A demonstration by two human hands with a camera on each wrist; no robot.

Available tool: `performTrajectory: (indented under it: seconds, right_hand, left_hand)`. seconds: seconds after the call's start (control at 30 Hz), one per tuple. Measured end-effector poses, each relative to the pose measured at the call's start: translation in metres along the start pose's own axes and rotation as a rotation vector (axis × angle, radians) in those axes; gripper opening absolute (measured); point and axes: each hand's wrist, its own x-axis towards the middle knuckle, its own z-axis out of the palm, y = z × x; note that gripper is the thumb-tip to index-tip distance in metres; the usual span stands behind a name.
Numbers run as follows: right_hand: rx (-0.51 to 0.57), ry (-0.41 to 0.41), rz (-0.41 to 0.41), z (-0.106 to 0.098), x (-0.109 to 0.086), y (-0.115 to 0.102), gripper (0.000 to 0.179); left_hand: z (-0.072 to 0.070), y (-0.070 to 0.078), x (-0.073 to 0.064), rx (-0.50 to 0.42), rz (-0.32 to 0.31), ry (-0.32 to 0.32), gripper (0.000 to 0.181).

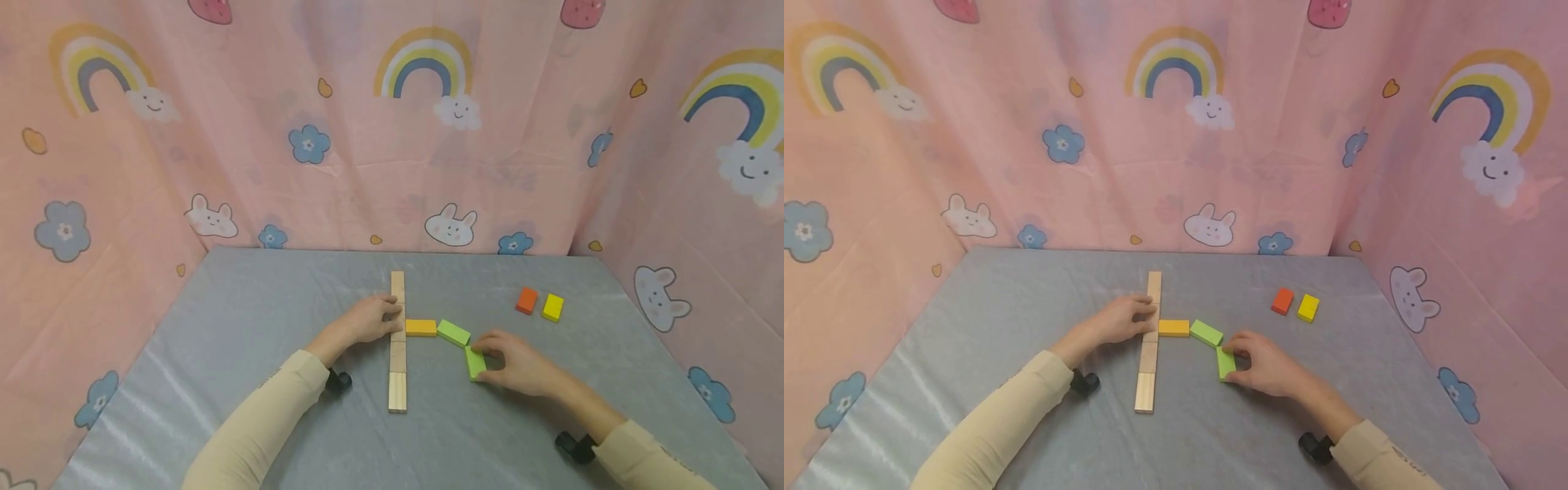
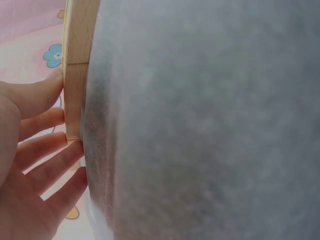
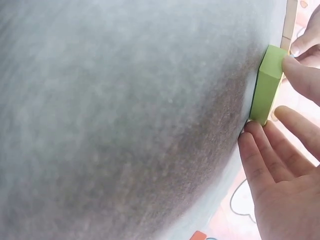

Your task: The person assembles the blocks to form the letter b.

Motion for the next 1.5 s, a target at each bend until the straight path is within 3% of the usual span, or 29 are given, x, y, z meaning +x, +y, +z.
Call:
performTrajectory:
  seconds: [0.43,0.57,0.87,1.03,1.5]
  right_hand:
    - [-0.038,0.025,0.015,0.005,0.006,-0.007,0.048]
    - [-0.005,0.028,0.026,0.003,0.006,-0.004,0.048]
    - [0.058,0.091,0.057,-0.023,0.009,0.011,0.033]
    - [0.029,0.164,0.088,-0.040,0.013,0.020,0.032]
    - [-0.015,0.225,0.274,-0.060,0.026,0.054,0.043]
  left_hand:
    - [0.001,-0.002,0.000,0.006,-0.015,0.003,0.047]
    - [0.000,-0.001,0.000,0.001,-0.007,0.003,0.047]
    - [0.000,-0.004,0.001,-0.013,-0.023,-0.001,0.048]
    - [0.000,-0.004,0.002,-0.003,-0.020,-0.004,0.048]
    - [0.001,-0.002,0.002,0.008,-0.004,-0.006,0.047]
